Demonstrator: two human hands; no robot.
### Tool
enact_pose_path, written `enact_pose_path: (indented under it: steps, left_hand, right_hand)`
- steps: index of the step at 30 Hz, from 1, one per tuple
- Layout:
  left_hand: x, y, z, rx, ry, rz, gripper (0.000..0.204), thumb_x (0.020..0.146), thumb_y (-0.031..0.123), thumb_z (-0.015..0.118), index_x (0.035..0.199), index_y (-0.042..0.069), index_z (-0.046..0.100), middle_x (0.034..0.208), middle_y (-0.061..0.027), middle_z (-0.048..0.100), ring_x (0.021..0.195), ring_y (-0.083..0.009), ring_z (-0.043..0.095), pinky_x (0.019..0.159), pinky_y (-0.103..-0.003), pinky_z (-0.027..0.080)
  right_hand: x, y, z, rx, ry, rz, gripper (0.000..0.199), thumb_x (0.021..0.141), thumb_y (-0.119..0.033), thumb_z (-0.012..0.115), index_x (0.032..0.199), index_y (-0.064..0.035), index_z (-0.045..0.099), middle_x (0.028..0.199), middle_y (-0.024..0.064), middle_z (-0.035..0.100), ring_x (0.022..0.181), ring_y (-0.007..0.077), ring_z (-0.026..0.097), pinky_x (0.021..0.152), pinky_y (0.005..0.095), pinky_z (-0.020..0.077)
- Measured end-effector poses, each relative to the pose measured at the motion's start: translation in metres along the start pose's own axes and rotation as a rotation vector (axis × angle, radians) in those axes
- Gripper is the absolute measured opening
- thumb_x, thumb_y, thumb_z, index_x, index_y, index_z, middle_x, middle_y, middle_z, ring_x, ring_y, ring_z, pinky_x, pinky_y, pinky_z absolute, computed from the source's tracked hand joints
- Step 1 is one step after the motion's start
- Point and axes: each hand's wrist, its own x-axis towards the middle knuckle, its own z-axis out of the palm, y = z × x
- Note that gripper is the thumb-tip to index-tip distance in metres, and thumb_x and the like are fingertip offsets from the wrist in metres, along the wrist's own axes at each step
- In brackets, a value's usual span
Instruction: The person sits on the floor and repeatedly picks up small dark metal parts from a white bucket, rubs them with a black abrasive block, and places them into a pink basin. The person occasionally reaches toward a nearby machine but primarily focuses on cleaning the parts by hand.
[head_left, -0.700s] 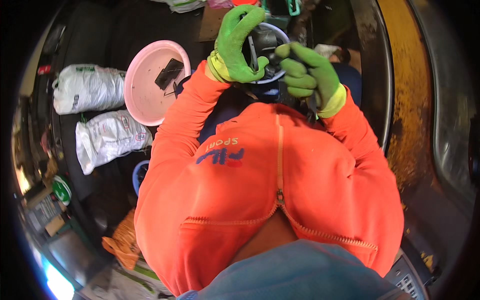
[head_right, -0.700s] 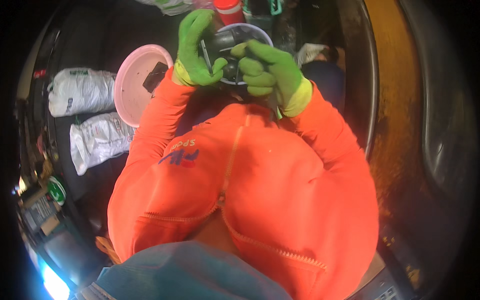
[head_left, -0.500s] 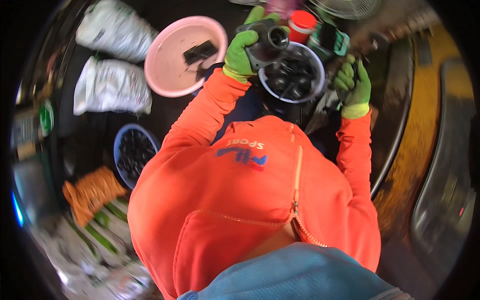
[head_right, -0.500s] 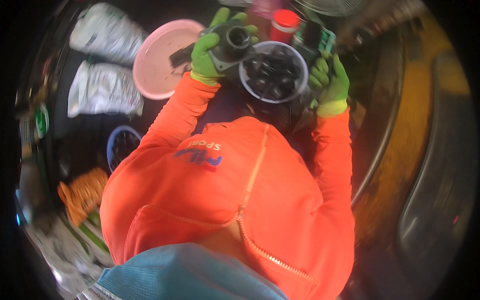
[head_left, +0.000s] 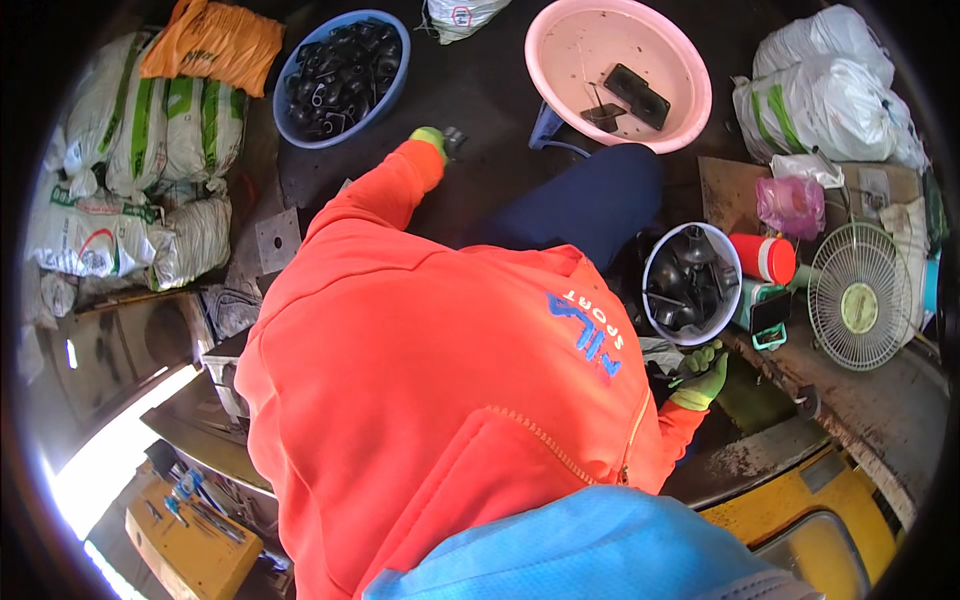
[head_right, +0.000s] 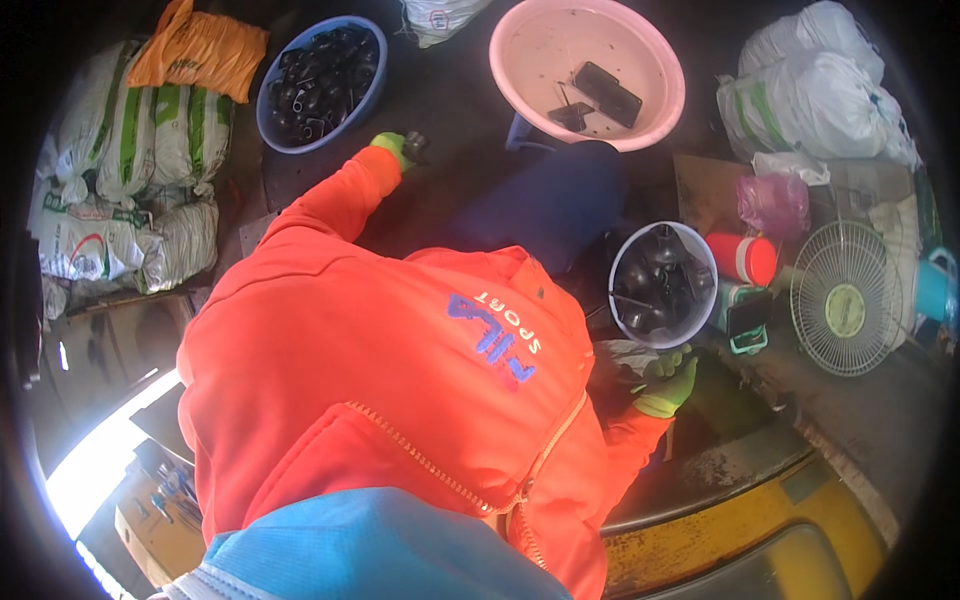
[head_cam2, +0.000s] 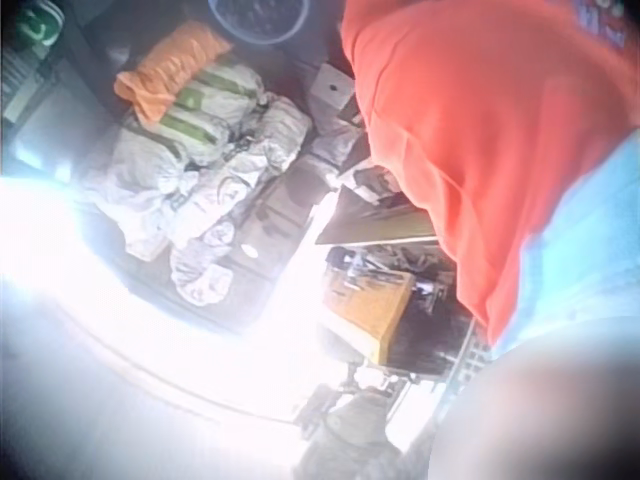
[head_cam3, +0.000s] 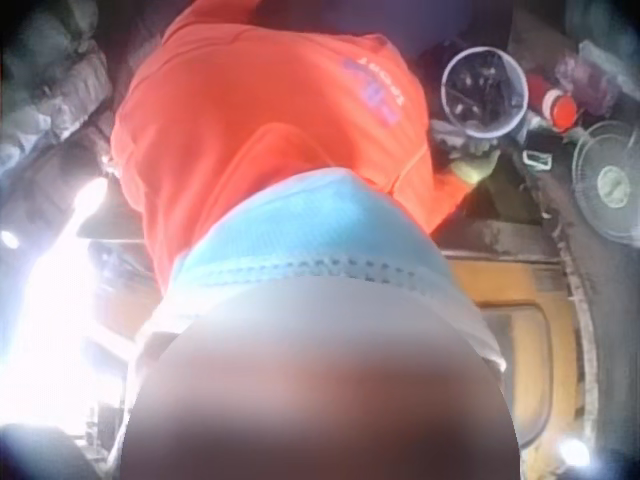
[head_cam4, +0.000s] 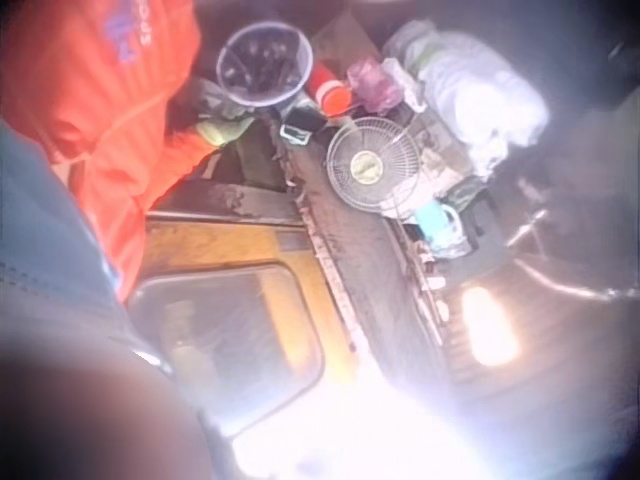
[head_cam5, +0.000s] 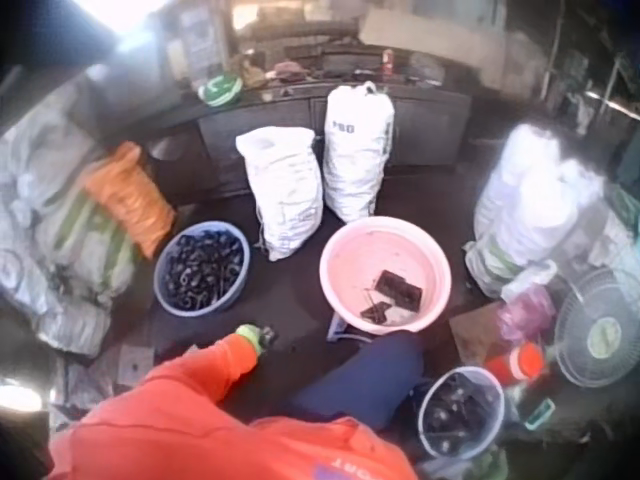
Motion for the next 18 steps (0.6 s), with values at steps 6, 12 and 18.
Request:
enact_pose_path:
  steps: [6,12,18]
  left_hand:
    - [0.075,-0.169,0.013,-0.093,0.697,-0.463,0.037,0.088,0.034,0.062,0.119,0.014,0.061,0.108,-0.0093,0.068,0.099,-0.027,0.065,0.075,-0.041,0.053]
    - [0.036,-0.171,-0.108,0.55,0.492,-0.008,0.03,0.09,0.025,0.057,0.119,0.019,0.063,0.115,-0.0018,0.064,0.103,-0.0221,0.061,0.089,-0.039,0.046]
    - [0.009,0.015,-0.14,0.718,0.52,0.363,0.029,0.086,0.017,0.058,0.113,0.024,0.065,0.105,0.0063,0.063,0.109,-0.0139,0.056,0.099,-0.033,0.036]
  right_hand:
    - [0.003,-0.005,-0.005,-0.016,-0.005,0.016,0.027,0.099,-0.035,0.045,0.102,-0.0102,0.055,0.07,-0.0015,0.049,0.049,0.0093,0.039,0.044,0.0234,0.032]
    - [-0.009,0.003,-0.004,-0.038,-0.102,-0.038,0.027,0.096,-0.032,0.051,0.108,-0.0088,0.056,0.075,0.0007,0.053,0.053,0.0095,0.042,0.048,0.0233,0.035]
    - [-0.041,0.003,0.002,-0.082,-0.32,-0.094,0.034,0.095,-0.027,0.054,0.124,-0.0085,0.053,0.081,0.0014,0.054,0.065,0.0128,0.047,0.056,0.0285,0.0416]
